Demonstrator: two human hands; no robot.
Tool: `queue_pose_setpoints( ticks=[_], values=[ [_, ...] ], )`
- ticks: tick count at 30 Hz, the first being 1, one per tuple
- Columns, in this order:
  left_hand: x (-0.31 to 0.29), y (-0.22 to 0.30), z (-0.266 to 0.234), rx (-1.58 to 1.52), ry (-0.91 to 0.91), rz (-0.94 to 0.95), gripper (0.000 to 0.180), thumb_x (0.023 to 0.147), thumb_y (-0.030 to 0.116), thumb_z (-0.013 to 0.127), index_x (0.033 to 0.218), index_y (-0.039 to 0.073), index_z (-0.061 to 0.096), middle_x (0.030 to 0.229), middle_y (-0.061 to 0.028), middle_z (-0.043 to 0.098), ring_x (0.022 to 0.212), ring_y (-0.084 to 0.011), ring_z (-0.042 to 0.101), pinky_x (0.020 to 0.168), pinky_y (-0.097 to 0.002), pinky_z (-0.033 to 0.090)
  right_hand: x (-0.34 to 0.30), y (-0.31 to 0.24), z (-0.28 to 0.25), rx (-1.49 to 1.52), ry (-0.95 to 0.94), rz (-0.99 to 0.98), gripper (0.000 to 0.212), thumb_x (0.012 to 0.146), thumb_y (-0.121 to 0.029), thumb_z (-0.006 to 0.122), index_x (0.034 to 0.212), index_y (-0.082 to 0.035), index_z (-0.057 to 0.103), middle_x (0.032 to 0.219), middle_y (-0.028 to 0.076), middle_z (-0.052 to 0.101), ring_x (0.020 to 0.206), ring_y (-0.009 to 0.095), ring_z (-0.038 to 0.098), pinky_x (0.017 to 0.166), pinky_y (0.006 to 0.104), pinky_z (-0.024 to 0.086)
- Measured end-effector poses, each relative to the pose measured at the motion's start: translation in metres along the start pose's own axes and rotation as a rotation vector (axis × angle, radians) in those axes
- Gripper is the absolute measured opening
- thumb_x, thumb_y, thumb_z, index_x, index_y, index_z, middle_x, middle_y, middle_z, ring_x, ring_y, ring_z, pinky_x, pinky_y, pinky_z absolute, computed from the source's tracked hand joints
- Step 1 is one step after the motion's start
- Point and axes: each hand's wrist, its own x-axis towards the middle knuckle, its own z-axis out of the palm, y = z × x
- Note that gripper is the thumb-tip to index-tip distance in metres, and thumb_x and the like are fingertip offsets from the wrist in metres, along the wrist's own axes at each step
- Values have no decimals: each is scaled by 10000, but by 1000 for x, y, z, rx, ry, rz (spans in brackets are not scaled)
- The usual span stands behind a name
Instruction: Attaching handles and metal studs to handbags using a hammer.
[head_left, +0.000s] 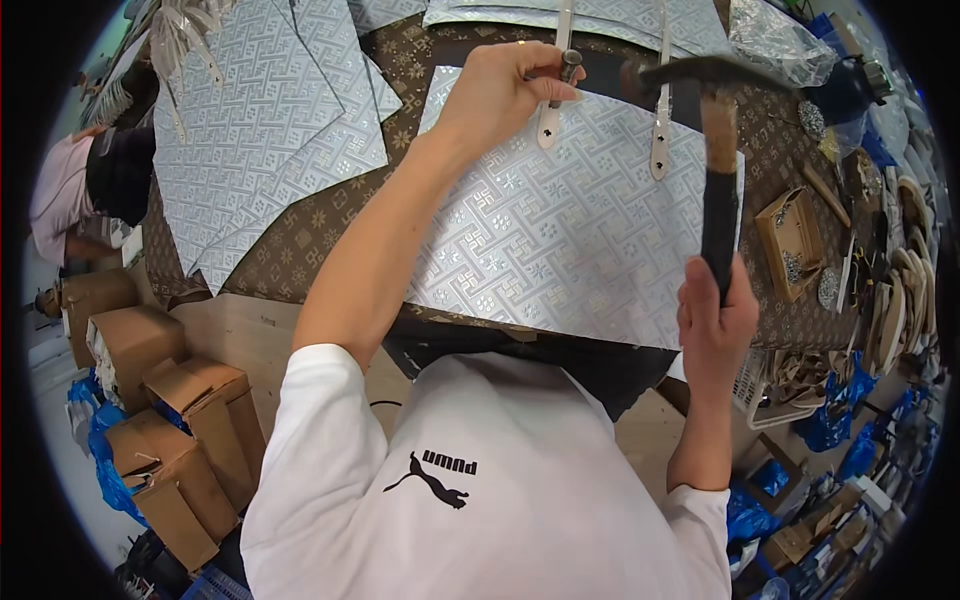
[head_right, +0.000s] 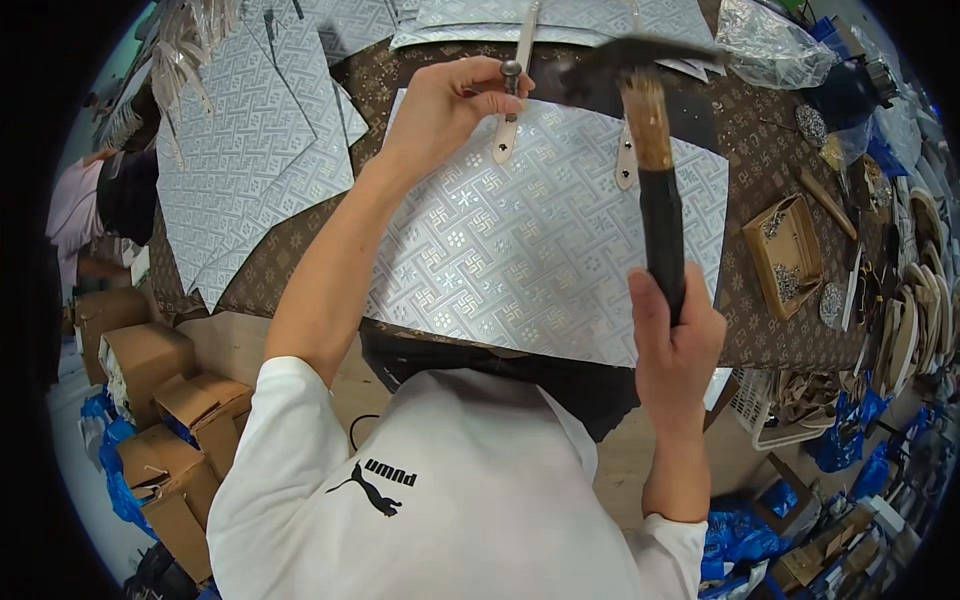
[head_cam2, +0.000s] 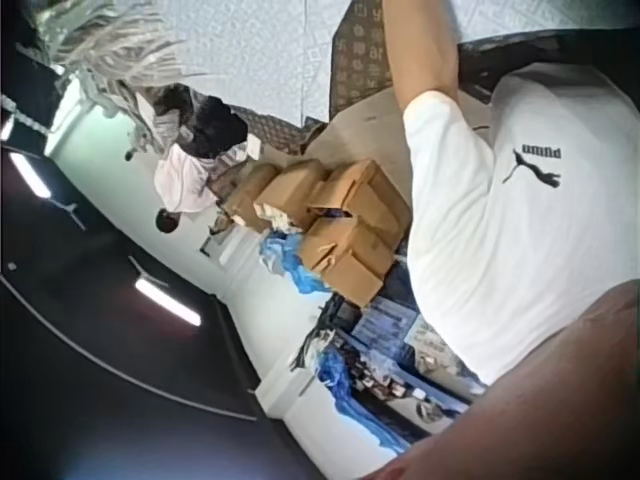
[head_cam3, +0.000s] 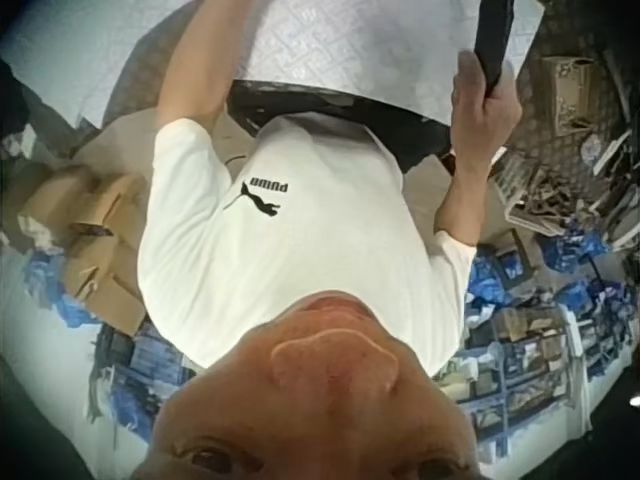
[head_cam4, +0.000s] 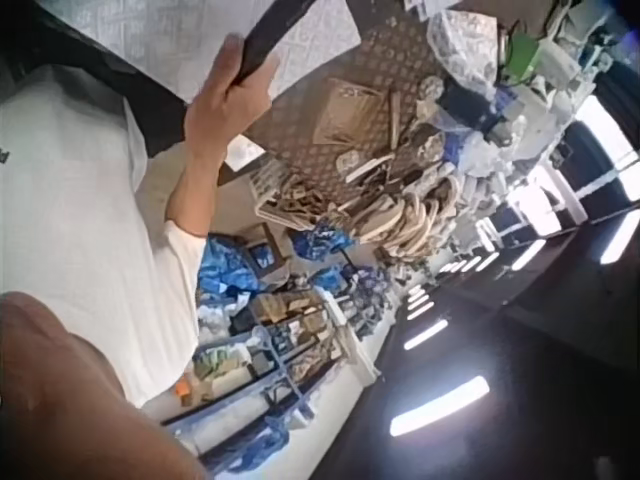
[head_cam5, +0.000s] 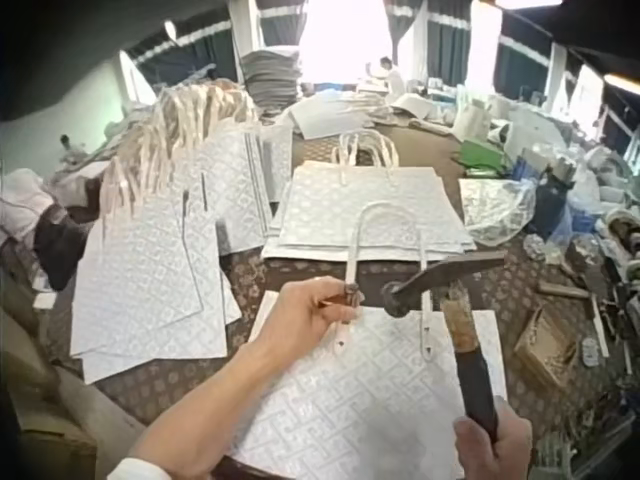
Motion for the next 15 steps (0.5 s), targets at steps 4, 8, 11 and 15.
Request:
queue_pose_setpoints(
  ticks=[4,8,11,15],
  values=[
    [-2,-5,-2,22,19,4,217,840,83,768,1039,1,746,926,-109,752,818,-163,705,772,-288,540,14,-33,-2,35,25,-65,262,1013,-298,626,990,-41,583,621,-36,479,453,11,381,401,180,266],
    [-3,-4,-2,104,13,-3,213,849,82,756,1052,19,749,945,-97,754,849,-161,710,792,-286,542,24,-82,-12,114,263,-174,305,1018,-318,607,1011,-13,594,636,-23,506,464,19,415,424,175,285],
    [-3,-2,-2,147,-13,-41,213,870,44,724,1081,24,742,973,-56,761,919,-129,713,848,-273,547,25,-113,-25,443,87,-381,297,1034,-318,572,961,-32,595,627,-14,497,477,47,430,418,181,287],
    [-7,-11,2,73,48,41,212,839,120,774,1029,29,751,934,-130,749,818,-199,713,747,-298,543,49,-57,14,-68,-173,-210,256,1042,-286,563,913,-65,578,613,-37,465,489,37,427,445,182,293]
  ],
)
